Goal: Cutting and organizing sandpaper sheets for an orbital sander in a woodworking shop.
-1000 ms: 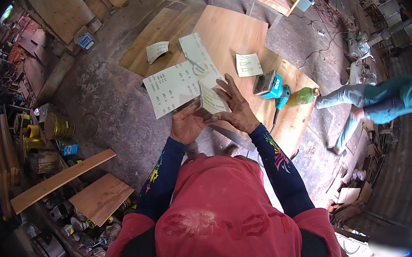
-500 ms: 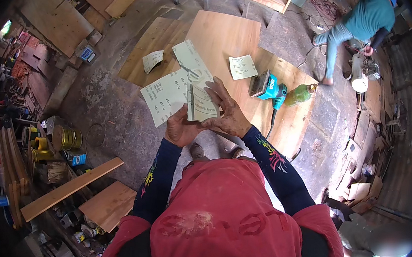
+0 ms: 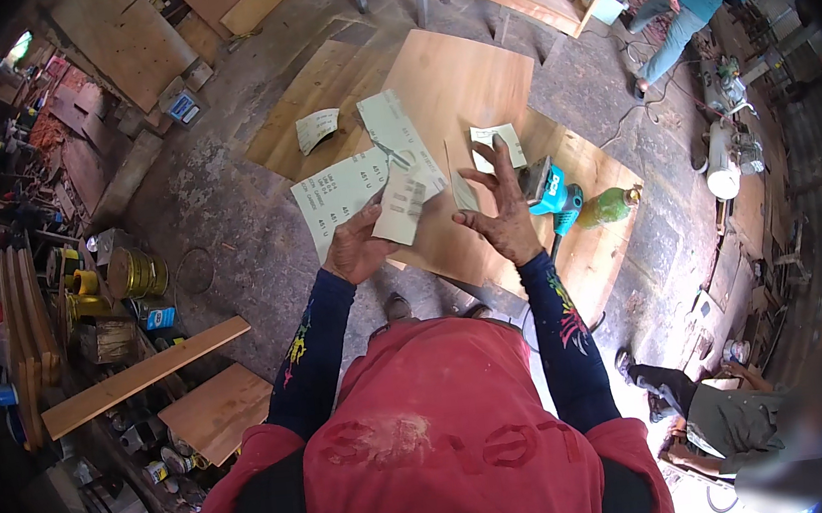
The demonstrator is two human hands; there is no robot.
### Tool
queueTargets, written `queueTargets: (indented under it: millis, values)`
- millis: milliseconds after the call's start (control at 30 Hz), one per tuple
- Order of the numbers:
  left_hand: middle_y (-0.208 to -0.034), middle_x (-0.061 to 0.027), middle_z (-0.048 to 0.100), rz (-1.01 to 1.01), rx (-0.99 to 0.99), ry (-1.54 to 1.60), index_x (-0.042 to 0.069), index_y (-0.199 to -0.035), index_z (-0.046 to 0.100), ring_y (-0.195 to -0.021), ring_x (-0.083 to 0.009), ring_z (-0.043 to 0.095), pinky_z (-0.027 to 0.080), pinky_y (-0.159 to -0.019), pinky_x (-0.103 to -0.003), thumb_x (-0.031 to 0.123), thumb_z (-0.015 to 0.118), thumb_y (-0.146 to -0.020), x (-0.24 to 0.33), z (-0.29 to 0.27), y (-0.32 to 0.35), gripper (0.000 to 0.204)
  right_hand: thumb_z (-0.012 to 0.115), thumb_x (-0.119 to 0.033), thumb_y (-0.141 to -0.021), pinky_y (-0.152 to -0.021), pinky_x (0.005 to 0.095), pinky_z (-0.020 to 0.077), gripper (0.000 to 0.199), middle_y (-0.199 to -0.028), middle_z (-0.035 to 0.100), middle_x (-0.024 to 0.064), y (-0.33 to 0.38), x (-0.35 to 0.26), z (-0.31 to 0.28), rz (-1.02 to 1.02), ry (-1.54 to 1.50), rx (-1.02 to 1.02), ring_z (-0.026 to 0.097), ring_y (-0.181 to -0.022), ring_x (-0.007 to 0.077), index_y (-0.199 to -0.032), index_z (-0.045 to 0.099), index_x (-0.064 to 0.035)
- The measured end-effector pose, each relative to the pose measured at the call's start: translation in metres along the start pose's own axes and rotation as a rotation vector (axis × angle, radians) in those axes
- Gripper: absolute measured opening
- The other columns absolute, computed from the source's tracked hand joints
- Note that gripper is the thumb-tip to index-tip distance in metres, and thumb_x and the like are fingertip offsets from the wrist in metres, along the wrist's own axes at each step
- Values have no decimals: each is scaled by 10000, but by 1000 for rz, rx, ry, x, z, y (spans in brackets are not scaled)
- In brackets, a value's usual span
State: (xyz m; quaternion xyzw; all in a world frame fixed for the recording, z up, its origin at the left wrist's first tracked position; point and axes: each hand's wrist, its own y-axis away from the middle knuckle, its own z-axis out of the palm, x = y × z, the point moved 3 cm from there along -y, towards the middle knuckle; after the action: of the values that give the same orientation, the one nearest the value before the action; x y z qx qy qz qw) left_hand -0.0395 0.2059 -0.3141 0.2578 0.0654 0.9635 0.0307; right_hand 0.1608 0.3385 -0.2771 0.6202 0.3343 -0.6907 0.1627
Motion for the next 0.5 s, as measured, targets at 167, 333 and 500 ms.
queueTargets:
  millis: [167, 333, 500]
  values:
    - [-1377, -147, 561, 17, 128, 93, 50, -1439, 436, -1243, -337, 561, 457, -1016, -554, 356, 463, -997, 27, -9, 4, 538, 882, -248, -707, -1131, 496, 363, 1160, -1605, 242, 184, -2, 31, -13, -48, 678, -121, 385, -1395, 372, -1592, 137, -154]
    - [-1297, -99, 612, 47, 71, 24, 35, -1376, 501, -1194, -203, 591, 484, -999, -347, 277, 448, -1027, 33, 27, -13, 427, 650, -101, -673, -1144, 631, 193, 873, -1622, 179, 208, -12, -8, 42, -171, 1074, -338, 219, -1468, 435, -1507, 392, -124]
    - [-1166, -20, 638, 218, 190, -280, 19, -1330, 563, -1030, -107, 606, 495, -894, -281, 159, 635, -947, 32, 45, -31, 414, 621, -169, -772, -1092, 713, 215, 719, -1600, 187, 259, -27, 9, 107, -117, 1425, -203, 203, -1465, 463, -1454, 435, -39]
